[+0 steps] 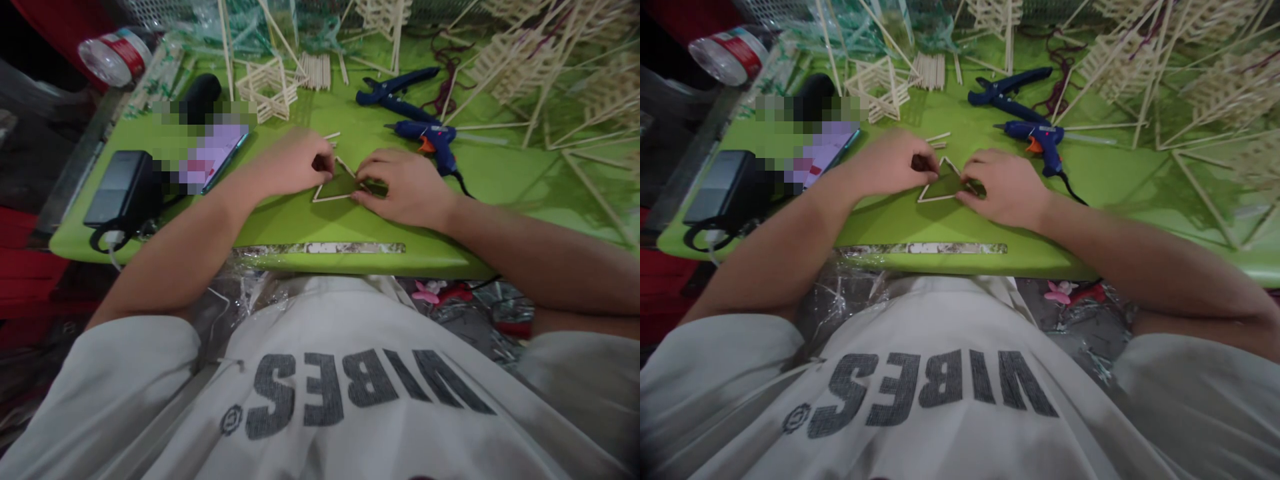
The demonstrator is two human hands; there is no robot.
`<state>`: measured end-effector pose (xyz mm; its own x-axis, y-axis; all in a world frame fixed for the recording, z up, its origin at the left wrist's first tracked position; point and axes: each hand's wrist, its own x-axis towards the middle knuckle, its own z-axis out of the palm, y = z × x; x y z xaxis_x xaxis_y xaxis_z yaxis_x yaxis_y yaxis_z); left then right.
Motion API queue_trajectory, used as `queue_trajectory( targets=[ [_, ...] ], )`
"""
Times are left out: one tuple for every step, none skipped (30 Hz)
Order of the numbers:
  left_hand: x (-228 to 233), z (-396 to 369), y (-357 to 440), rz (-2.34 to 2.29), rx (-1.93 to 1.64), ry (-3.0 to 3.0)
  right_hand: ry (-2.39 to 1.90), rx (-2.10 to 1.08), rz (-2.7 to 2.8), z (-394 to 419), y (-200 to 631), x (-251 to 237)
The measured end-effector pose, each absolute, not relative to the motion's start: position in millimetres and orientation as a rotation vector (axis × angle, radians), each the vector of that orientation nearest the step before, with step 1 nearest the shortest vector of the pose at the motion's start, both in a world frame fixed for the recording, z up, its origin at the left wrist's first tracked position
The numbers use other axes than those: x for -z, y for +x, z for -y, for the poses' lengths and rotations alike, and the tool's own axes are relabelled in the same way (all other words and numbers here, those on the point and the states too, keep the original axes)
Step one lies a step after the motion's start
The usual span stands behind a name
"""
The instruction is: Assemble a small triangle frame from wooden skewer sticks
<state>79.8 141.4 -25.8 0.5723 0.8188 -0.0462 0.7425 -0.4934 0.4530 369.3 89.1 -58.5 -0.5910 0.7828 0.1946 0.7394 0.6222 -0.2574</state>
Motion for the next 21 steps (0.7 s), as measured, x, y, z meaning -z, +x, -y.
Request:
queue_trajectory(
  targets=[
    [24.7, -140.4, 80.1, -1.267, -0.244, 2.374, -1.228, -0.212, 2.552, -89.4, 369.2, 59.4],
    [23.6, -139.1, 80.5, -1.278, -0.247, 2.367, -1.218, -0.211, 2.547, -89.7, 369.3, 60.5],
    [22.5, -137.8, 80.9, -1.289, -0.253, 2.360, -1.202, -0.212, 2.545, -90.1, 369.4, 61.7],
    [21.5, -136.5, 81.3, -1.295, -0.260, 2.356, -1.188, -0.217, 2.543, -90.6, 369.7, 63.1],
    [20.8, -135.4, 81.7, -1.297, -0.271, 2.354, -1.177, -0.226, 2.536, -91.2, 370.2, 64.6],
    [20.5, -134.5, 82.1, -1.303, -0.285, 2.351, -1.170, -0.240, 2.525, -91.9, 370.8, 66.2],
    [20.5, -134.0, 82.5, -1.316, -0.299, 2.347, -1.166, -0.255, 2.512, -92.6, 371.5, 67.7],
    [21.0, -133.9, 82.9, -1.332, -0.312, 2.342, -1.165, -0.270, 2.499, -93.3, 372.1, 69.0],
    [21.9, -134.2, 83.3, -1.351, -0.325, 2.335, -1.166, -0.280, 2.486, -94.0, 372.8, 70.2],
    [23.1, -134.9, 83.6, -1.370, -0.335, 2.327, -1.162, -0.288, 2.486, -94.6, 373.2, 71.1],
    [24.3, -135.8, 83.7, -1.387, -0.344, 2.319, -1.155, -0.284, 2.490, -95.2, 373.5, 71.8],
    [25.6, -136.7, 83.7, -1.391, -0.349, 2.312, -1.144, -0.275, 2.501, -95.6, 373.6, 72.2],
    [26.7, -137.6, 83.5, -1.387, -0.356, 2.305, -1.131, -0.263, 2.510, -95.9, 373.6, 72.5],
    [27.5, -138.2, 83.3, -1.385, -0.362, 2.296, -1.117, -0.250, 2.515, -96.0, 373.4, 72.7],
    [28.1, -138.5, 83.0, -1.383, -0.368, 2.288, -1.105, -0.240, 2.517, -95.9, 373.3, 72.7],
    [28.3, -138.5, 82.8, -1.381, -0.375, 2.283, -1.098, -0.233, 2.514, -95.6, 373.1, 72.6],
    [28.2, -138.1, 82.8, -1.380, -0.381, 2.279, -1.098, -0.230, 2.506, -95.3, 372.9, 72.4],
    [27.9, -137.4, 82.9, -1.379, -0.385, 2.277, -1.099, -0.233, 2.505, -94.8, 372.8, 72.1],
    [27.3, -136.5, 83.1, -1.380, -0.386, 2.276, -1.102, -0.238, 2.509, -94.3, 372.7, 71.6],
    [26.6, -135.3, 83.5, -1.382, -0.385, 2.275, -1.105, -0.245, 2.515, -94.0, 372.6, 71.2],
    [25.8, -134.1, 83.9, -1.377, -0.386, 2.278, -1.109, -0.251, 2.518, -93.7, 372.5, 70.8]
  ],
)
